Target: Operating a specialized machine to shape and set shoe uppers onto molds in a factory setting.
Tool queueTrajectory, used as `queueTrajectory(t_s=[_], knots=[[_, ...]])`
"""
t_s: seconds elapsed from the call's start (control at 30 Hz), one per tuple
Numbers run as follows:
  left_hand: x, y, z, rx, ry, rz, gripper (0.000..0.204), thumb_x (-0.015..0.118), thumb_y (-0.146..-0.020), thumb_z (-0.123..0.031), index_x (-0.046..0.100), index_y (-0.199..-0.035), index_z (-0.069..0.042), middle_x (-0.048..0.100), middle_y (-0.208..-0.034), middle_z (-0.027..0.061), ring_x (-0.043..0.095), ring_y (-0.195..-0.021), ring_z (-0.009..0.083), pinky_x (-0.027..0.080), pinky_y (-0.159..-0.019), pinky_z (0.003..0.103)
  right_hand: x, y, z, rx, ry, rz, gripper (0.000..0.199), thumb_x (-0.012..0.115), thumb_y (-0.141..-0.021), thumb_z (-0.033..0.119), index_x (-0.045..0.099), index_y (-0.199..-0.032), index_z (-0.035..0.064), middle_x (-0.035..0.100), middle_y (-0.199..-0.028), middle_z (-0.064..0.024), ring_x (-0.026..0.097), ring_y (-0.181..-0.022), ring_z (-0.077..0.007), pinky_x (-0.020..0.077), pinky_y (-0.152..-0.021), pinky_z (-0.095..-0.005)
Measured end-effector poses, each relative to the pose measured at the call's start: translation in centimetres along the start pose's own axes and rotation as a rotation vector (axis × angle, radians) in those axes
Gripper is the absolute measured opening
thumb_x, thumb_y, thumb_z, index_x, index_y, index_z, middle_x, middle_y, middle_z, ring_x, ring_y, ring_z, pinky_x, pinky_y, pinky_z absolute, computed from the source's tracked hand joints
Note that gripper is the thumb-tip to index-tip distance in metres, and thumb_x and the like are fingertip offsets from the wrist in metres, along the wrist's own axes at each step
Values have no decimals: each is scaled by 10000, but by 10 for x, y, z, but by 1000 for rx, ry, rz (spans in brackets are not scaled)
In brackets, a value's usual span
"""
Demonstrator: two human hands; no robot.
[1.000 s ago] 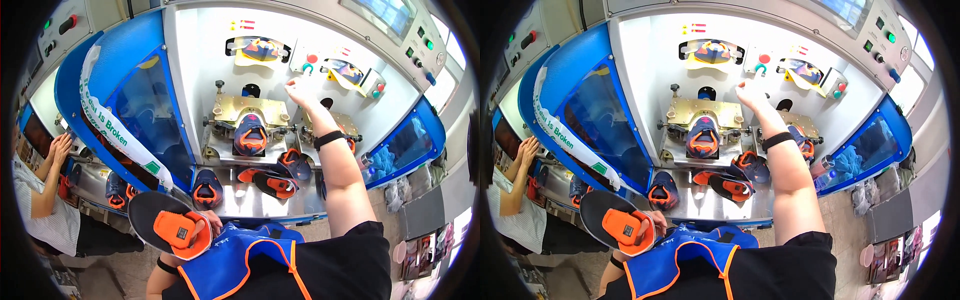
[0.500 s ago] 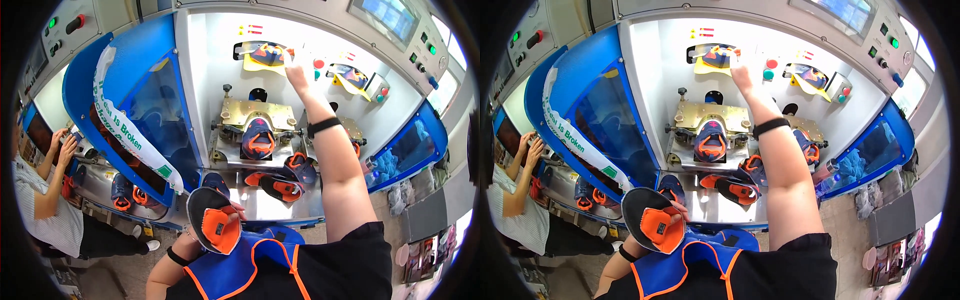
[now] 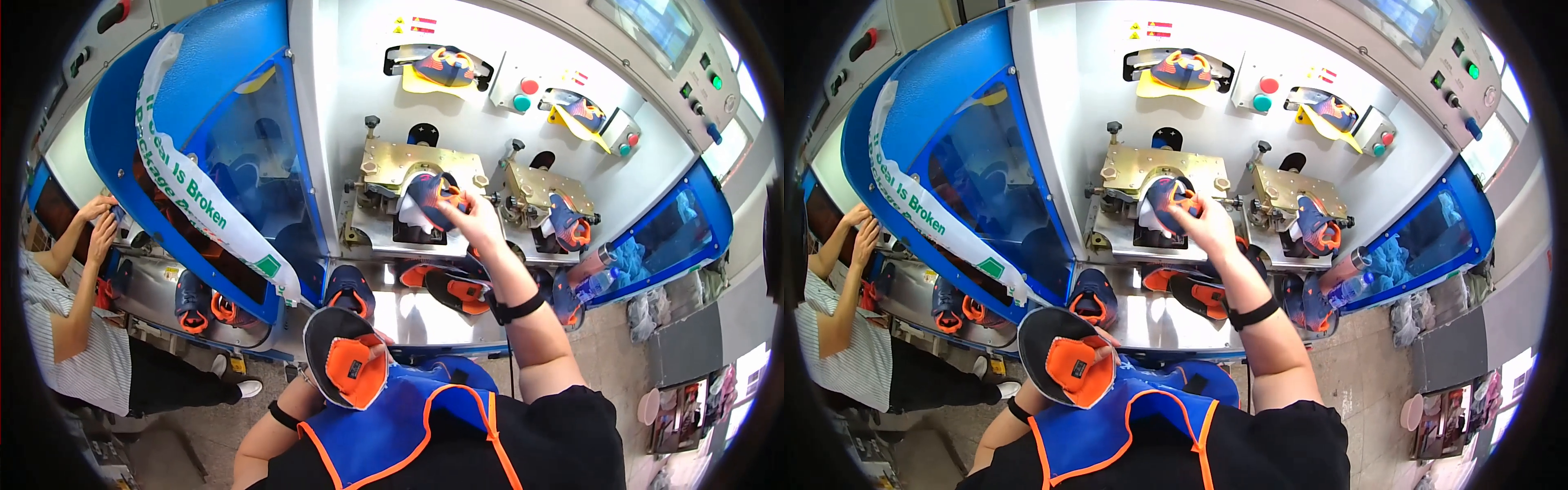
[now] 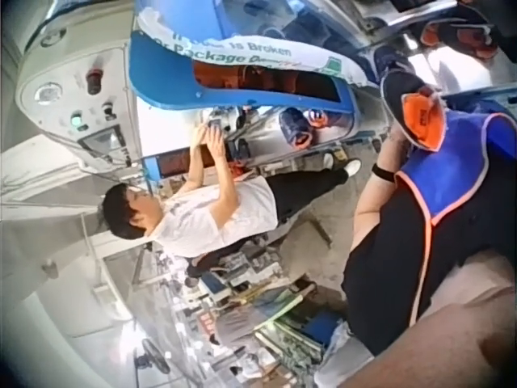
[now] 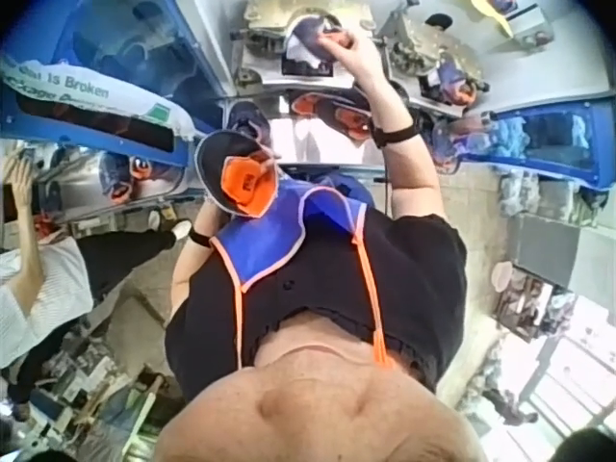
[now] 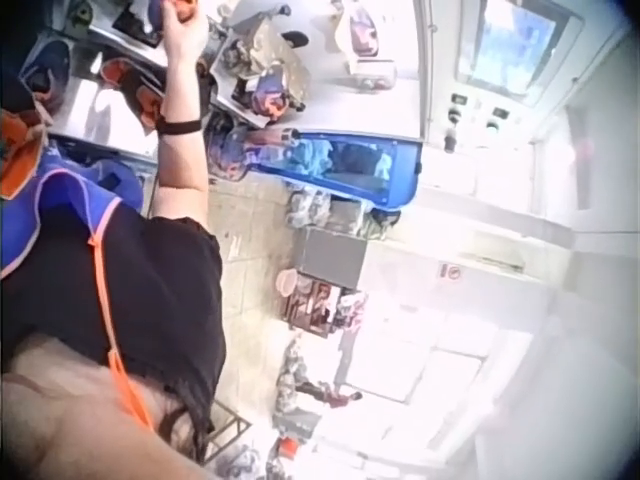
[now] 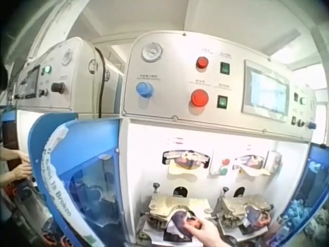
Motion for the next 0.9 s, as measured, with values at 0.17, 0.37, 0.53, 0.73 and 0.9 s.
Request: queueTrajectory(t_s=[0.17,0.37,0.53,0.73,0.9], knots=[[-10,2,1,62,-238,-98,260,645,-951,-133,615,-1161,17,677,-908,67,666,-860,138,546,-746,252,57,48,-13,-467,785,-68,421,752,-786,384,543,-964,65,597,-930,-126,642,-788,-329,510,-657,-419],[-14,5,11,13,-246,-137,260,651,-948,-141,622,-1152,16,676,-896,62,662,-841,124,543,-739,236,68,47,-35,-474,810,-192,393,742,-800,373,541,-928,60,582,-889,-118,632,-757,-316,505,-639,-407],[-5,8,11,-21,-154,-134,229,657,-942,-142,643,-1115,7,680,-879,64,658,-824,126,541,-739,238,69,50,-33,-439,800,-245,378,749,-792,359,552,-927,67,592,-888,-121,639,-761,-319,507,-641,-412],[2,14,15,-58,-161,-99,195,650,-942,-129,658,-1092,-4,685,-877,65,655,-819,128,533,-743,241,72,71,-33,-435,804,-245,372,765,-775,344,553,-910,70,588,-875,-116,635,-756,-316,510,-630,-407],[3,23,19,7,-132,-84,201,644,-948,-129,648,-1108,-8,685,-878,62,653,-823,123,525,-742,242,71,144,-22,-578,586,-166,350,784,-750,293,559,-915,82,563,-876,-101,609,-753,-310,494,-622,-402]])
Point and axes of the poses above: each hand's wrist, its own y-axis away from the middle knuckle, its own x-axis out of the palm, z = x × y, the point moved 3 cm from there along -y, towards the middle knuckle
